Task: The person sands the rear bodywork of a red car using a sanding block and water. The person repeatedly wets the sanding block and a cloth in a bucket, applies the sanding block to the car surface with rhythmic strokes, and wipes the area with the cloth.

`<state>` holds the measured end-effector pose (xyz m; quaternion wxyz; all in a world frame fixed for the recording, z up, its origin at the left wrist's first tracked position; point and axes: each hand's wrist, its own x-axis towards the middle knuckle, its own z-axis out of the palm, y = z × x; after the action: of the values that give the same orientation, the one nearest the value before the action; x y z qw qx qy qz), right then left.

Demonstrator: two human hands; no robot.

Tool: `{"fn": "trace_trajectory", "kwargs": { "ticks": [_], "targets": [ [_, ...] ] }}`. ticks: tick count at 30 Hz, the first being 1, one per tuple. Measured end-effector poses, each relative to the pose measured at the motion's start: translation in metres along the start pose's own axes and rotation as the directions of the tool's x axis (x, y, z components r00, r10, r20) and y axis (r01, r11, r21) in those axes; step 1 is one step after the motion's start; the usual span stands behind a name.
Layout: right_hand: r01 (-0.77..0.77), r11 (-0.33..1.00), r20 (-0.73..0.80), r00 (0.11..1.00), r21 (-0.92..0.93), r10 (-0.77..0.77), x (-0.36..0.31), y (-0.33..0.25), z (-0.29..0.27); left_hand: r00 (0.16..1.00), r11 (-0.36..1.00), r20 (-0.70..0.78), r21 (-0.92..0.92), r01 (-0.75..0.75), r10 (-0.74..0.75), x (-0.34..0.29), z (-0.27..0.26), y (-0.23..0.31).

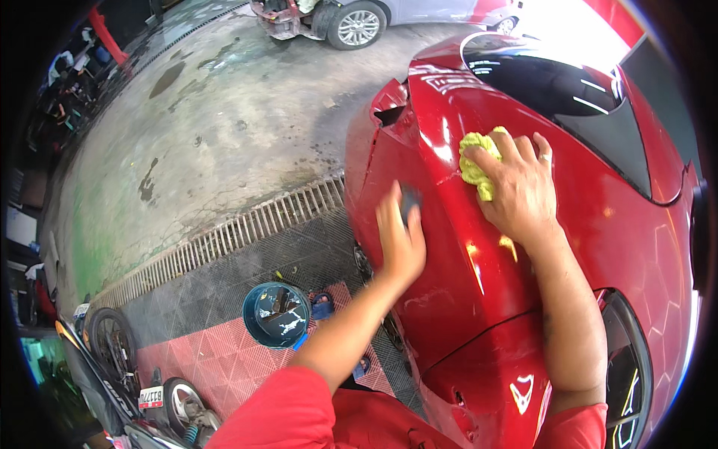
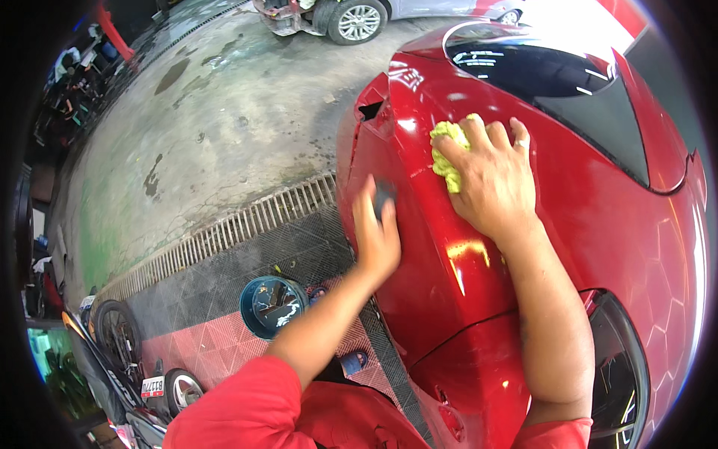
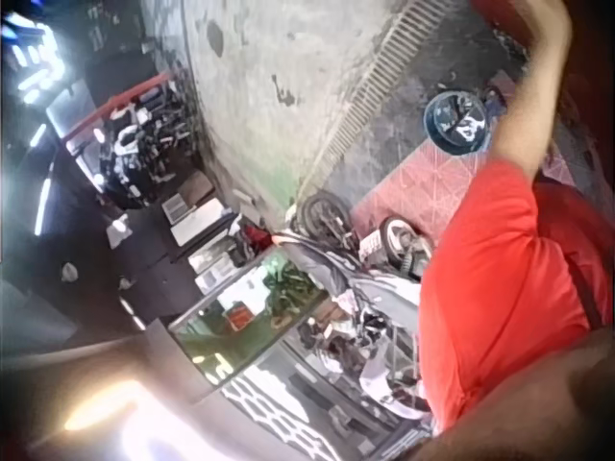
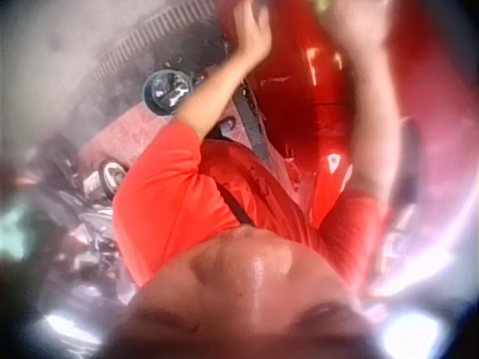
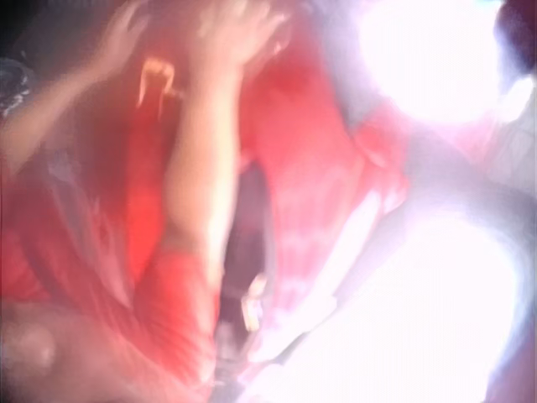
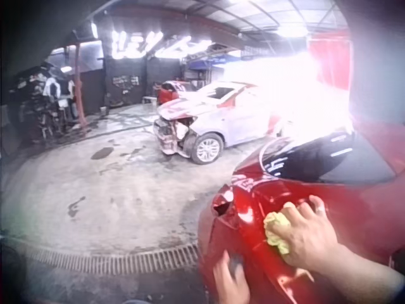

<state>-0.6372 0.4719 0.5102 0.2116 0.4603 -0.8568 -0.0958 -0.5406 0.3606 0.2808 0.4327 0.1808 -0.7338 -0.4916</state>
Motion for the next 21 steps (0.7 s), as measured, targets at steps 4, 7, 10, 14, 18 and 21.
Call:
{"fn": "trace_trajectory", "kwargs": {
  "ticks": [4,7,10,14,18,21],
  "targets": [
    [0.025,1.0,-0.018,1.0,-0.006,-0.025,0.002,-0.002,0.009,0.991,0.992,-0.059,0.029,0.124,-0.122,0.081,0.019,-0.013],
    [-0.008,1.0,0.033,0.999,-0.019,0.008,-0.01,0.009,0.013,0.996,0.996,0.081,-0.087,-0.016,0.023,-0.045,0.013,0.06],
    [-0.001,1.0,0.0,1.0,-0.006,0.001,-0.007,0.007,0.014,0.989,0.994,0.139,-0.106,-0.029,0.044,-0.098,-0.008,0.089],
    [0.025,1.0,-0.062,0.998,0.011,-0.024,0.002,-0.002,0.007,0.998,0.998,-0.029,0.0,-0.059,0.059,0.073,0.015,0.03],
    [0.012,1.0,-0.027,1.0,-0.001,-0.012,-0.004,0.006,0.01,0.998,0.997,-0.006,-0.027,-0.067,0.067,0.031,0.025,0.034],
    [0.004,1.0,-0.018,1.0,-0.017,-0.005,-0.009,0.008,0.016,0.991,0.997,0.133,-0.07,0.036,-0.027,-0.091,-0.005,0.076]
  ]
}}
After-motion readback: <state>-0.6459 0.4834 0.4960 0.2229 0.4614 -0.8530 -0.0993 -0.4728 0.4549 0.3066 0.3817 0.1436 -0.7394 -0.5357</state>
